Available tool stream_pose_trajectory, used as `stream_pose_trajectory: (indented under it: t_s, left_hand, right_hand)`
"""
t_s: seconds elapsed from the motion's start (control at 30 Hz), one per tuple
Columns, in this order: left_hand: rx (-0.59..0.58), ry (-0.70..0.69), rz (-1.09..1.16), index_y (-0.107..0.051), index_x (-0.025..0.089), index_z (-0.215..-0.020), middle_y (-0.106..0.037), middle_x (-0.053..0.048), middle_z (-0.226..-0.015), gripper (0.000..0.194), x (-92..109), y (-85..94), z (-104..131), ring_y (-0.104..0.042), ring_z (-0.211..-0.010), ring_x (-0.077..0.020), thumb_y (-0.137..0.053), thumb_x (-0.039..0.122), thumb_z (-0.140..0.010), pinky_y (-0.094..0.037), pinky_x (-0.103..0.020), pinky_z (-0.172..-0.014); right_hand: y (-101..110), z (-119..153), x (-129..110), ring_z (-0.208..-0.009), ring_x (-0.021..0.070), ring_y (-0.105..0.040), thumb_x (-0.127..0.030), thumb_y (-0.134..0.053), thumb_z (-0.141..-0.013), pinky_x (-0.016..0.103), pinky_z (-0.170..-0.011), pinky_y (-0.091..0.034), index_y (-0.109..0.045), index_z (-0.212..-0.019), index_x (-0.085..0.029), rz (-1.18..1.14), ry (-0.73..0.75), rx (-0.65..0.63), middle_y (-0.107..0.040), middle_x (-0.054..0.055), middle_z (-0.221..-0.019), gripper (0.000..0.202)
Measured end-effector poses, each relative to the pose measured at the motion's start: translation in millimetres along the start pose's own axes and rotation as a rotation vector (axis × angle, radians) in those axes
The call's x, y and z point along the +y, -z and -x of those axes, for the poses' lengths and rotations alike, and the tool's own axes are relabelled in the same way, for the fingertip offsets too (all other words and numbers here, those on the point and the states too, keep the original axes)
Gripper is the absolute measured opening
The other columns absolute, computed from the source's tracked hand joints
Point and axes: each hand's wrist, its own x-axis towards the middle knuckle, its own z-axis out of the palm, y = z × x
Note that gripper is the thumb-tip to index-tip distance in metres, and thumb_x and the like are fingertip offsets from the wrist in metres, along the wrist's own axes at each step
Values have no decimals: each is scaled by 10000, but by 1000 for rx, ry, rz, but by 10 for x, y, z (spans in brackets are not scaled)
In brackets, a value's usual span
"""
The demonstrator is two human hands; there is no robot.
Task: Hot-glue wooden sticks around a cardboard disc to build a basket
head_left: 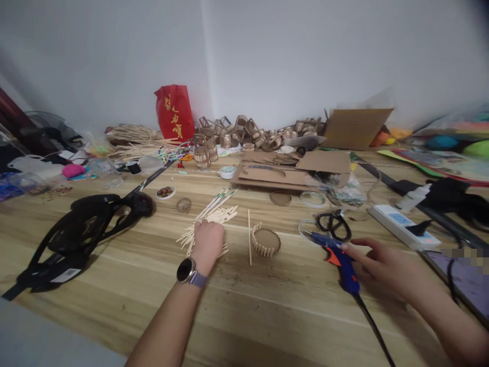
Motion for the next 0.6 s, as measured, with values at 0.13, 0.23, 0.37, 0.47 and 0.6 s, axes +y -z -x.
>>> stream_pose_trajectory:
  t_s: [0.13,0.23,0.37,0.47,0.6]
  left_hand:
    - [11,-13,2,-703,101,-856,-702,-181,-907,309,16,-3,1,-613,-949,-291,-408,29,-800,-390,-382,-800]
    - [19,-9,9,-712,97,-853,-705,-187,-902,266,7,-13,-10,-619,-940,-302,-457,71,-784,-396,-384,-791]
    - [40,-6,22,-722,96,-832,-708,-194,-876,237,6,-2,-12,-627,-933,-321,-504,156,-760,-411,-387,-770]
    - [67,-39,45,-718,122,-792,-711,-165,-843,232,28,35,2,-636,-895,-302,-506,211,-761,-416,-371,-757]
    - [136,-120,150,-683,158,-735,-700,-112,-809,187,79,100,34,-629,-817,-254,-501,196,-750,-413,-342,-724]
  right_hand:
    - [75,76,-114,-554,268,-637,-652,-410,-758,324,-510,-395,-688,-925,-217,-61,16,-8,-663,50,-579,543]
    - [80,155,-209,-574,261,-642,-618,-417,-775,317,-505,-393,-683,-856,-229,-118,58,66,-686,61,-628,478]
    - [-35,264,-328,-510,222,-610,-556,-425,-819,299,-470,-393,-665,-801,-228,-207,206,92,-676,55,-599,407]
    - [-153,336,-416,-495,201,-591,-521,-431,-839,287,-474,-405,-649,-812,-232,-229,323,92,-653,28,-579,363]
    - [-244,414,-580,-537,181,-595,-452,-428,-878,272,-507,-431,-636,-803,-233,-275,465,53,-647,11,-602,311]
